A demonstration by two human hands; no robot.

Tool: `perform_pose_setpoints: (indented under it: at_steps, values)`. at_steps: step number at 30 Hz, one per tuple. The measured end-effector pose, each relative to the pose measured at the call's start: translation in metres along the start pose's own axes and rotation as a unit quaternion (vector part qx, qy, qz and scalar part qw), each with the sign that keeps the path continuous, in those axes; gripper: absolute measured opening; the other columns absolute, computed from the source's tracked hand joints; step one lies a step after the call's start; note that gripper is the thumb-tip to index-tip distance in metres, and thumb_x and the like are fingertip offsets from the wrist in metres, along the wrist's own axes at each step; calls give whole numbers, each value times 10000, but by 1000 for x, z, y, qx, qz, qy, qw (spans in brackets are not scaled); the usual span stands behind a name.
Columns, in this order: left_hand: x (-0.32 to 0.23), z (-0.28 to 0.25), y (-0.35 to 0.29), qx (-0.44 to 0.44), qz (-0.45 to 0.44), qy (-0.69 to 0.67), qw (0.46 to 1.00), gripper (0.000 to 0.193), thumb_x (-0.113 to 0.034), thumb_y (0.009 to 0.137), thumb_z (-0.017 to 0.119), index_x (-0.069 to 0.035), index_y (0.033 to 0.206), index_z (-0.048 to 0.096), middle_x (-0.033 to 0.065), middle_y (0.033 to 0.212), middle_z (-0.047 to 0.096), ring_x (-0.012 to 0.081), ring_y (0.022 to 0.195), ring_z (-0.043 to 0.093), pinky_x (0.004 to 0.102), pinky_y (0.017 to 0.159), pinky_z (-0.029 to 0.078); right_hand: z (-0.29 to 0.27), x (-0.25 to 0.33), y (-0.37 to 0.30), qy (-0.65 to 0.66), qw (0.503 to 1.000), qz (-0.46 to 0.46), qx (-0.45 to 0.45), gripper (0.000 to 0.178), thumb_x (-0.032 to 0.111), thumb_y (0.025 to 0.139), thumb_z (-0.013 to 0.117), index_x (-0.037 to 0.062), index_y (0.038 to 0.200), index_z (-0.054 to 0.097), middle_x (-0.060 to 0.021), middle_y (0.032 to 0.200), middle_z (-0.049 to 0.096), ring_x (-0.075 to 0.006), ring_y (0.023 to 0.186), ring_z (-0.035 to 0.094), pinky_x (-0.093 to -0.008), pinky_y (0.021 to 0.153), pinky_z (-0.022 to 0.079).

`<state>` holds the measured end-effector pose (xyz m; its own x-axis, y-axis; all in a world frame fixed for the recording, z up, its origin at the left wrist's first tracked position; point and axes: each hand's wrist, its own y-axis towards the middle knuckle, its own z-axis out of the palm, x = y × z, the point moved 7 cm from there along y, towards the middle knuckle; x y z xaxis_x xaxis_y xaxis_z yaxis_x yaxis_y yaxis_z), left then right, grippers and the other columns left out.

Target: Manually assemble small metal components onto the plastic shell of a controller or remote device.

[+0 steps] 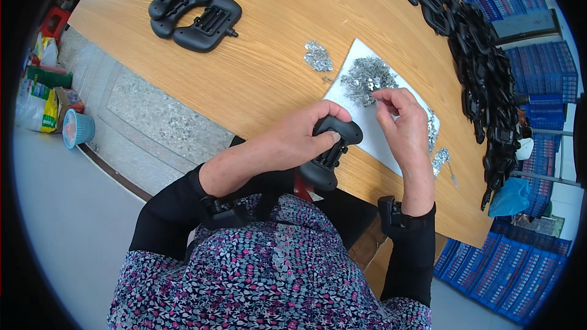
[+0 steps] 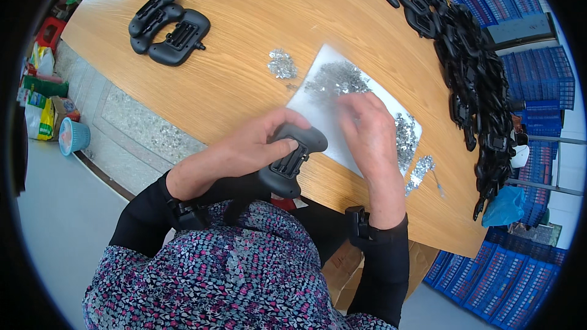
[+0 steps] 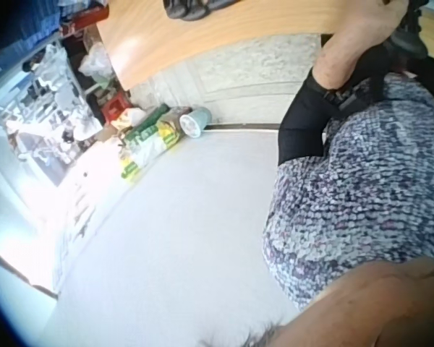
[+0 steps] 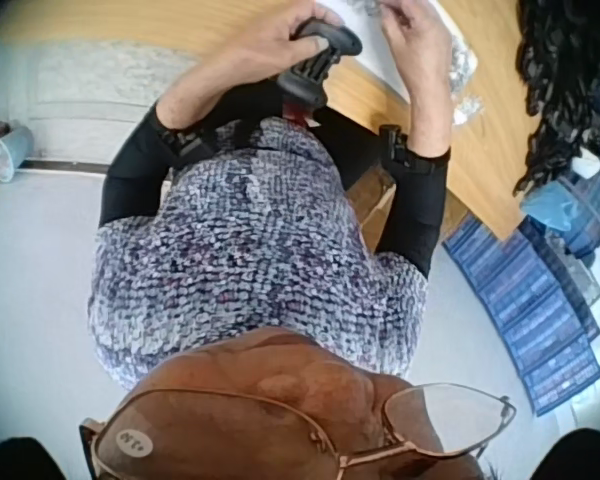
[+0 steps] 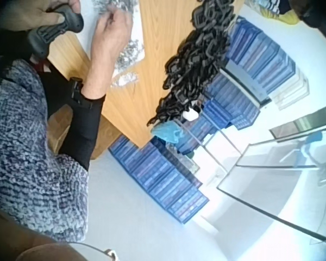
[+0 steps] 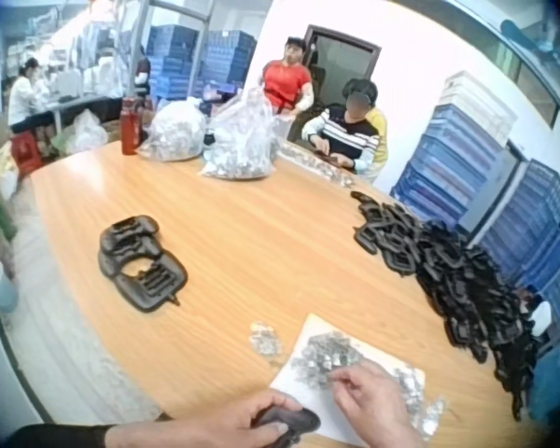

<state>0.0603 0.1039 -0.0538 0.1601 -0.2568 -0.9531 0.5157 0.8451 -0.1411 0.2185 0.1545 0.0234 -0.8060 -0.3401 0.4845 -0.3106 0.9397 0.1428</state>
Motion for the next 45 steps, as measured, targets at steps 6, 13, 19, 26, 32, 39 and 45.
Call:
perform_pose_setpoints:
  at_steps: [6, 13, 19, 26, 32, 39, 45]
  values:
    - [2, 2, -1, 31, -34, 5, 999, 213, -39, 976, 526, -27, 1189, 526, 38, 1054, 594, 74, 932, 555, 243, 798, 475, 12, -18, -17, 19, 998, 56, 7, 183, 32, 800, 674, 37, 982, 682, -139, 931, 650, -349, 869, 637, -384, 765, 517]
    - [1, 2, 0, 37, -32, 26, 998, 192, -45, 977, 539, -24, 1167, 540, 21, 997, 598, 59, 895, 553, 226, 767, 471, 26, 2, -6, -31, 997, -57, -50, 172, 17, 764, 685, 52, 933, 678, -117, 865, 629, -331, 849, 614, -401, 762, 489]
    - [6, 0, 1, 17, -15, 27, 999, 192, -46, 977, 536, -18, 1166, 539, 26, 989, 606, 63, 882, 566, 229, 764, 480, 17, 5, -10, -75, 994, -76, -37, 159, 48, 759, 707, 74, 914, 685, -95, 869, 639, -311, 866, 613, -391, 793, 457]
    - [3, -3, 2, 13, -37, -52, 998, 216, -87, 1000, 444, -9, 1155, 571, 25, 977, 623, 68, 857, 581, 241, 757, 495, 11, -3, -20, -6, 999, -17, -31, 114, 58, 784, 705, 63, 897, 689, -97, 879, 654, -314, 863, 621, -393, 798, 458]
    - [3, -3, 3, -35, -51, -39, 997, 210, -173, 1010, 524, -17, 1123, 608, -3, 918, 635, 51, 803, 579, 224, 708, 487, 6, 17, -30, 46, 997, -23, -55, 129, 36, 749, 722, 55, 867, 672, -90, 841, 650, -303, 825, 622, -373, 771, 466]
    - [-9, 3, 3, -57, -8, 55, 997, 198, -208, 988, 607, -20, 1049, 632, -17, 873, 628, 39, 781, 561, 217, 689, 474, -4, 49, -36, -17, 990, -111, -81, 164, 39, 728, 752, 61, 874, 680, -64, 828, 659, -285, 790, 623, -363, 759, 475]
    - [-10, 6, 6, -62, -6, 64, 996, 185, -195, 997, 590, -19, 1042, 629, -25, 870, 619, 38, 786, 544, 222, 696, 465, 0, 16, -43, 187, 981, 44, -42, 119, 68, 826, 700, 31, 939, 693, -84, 834, 675, -194, 762, 626, -300, 736, 488]
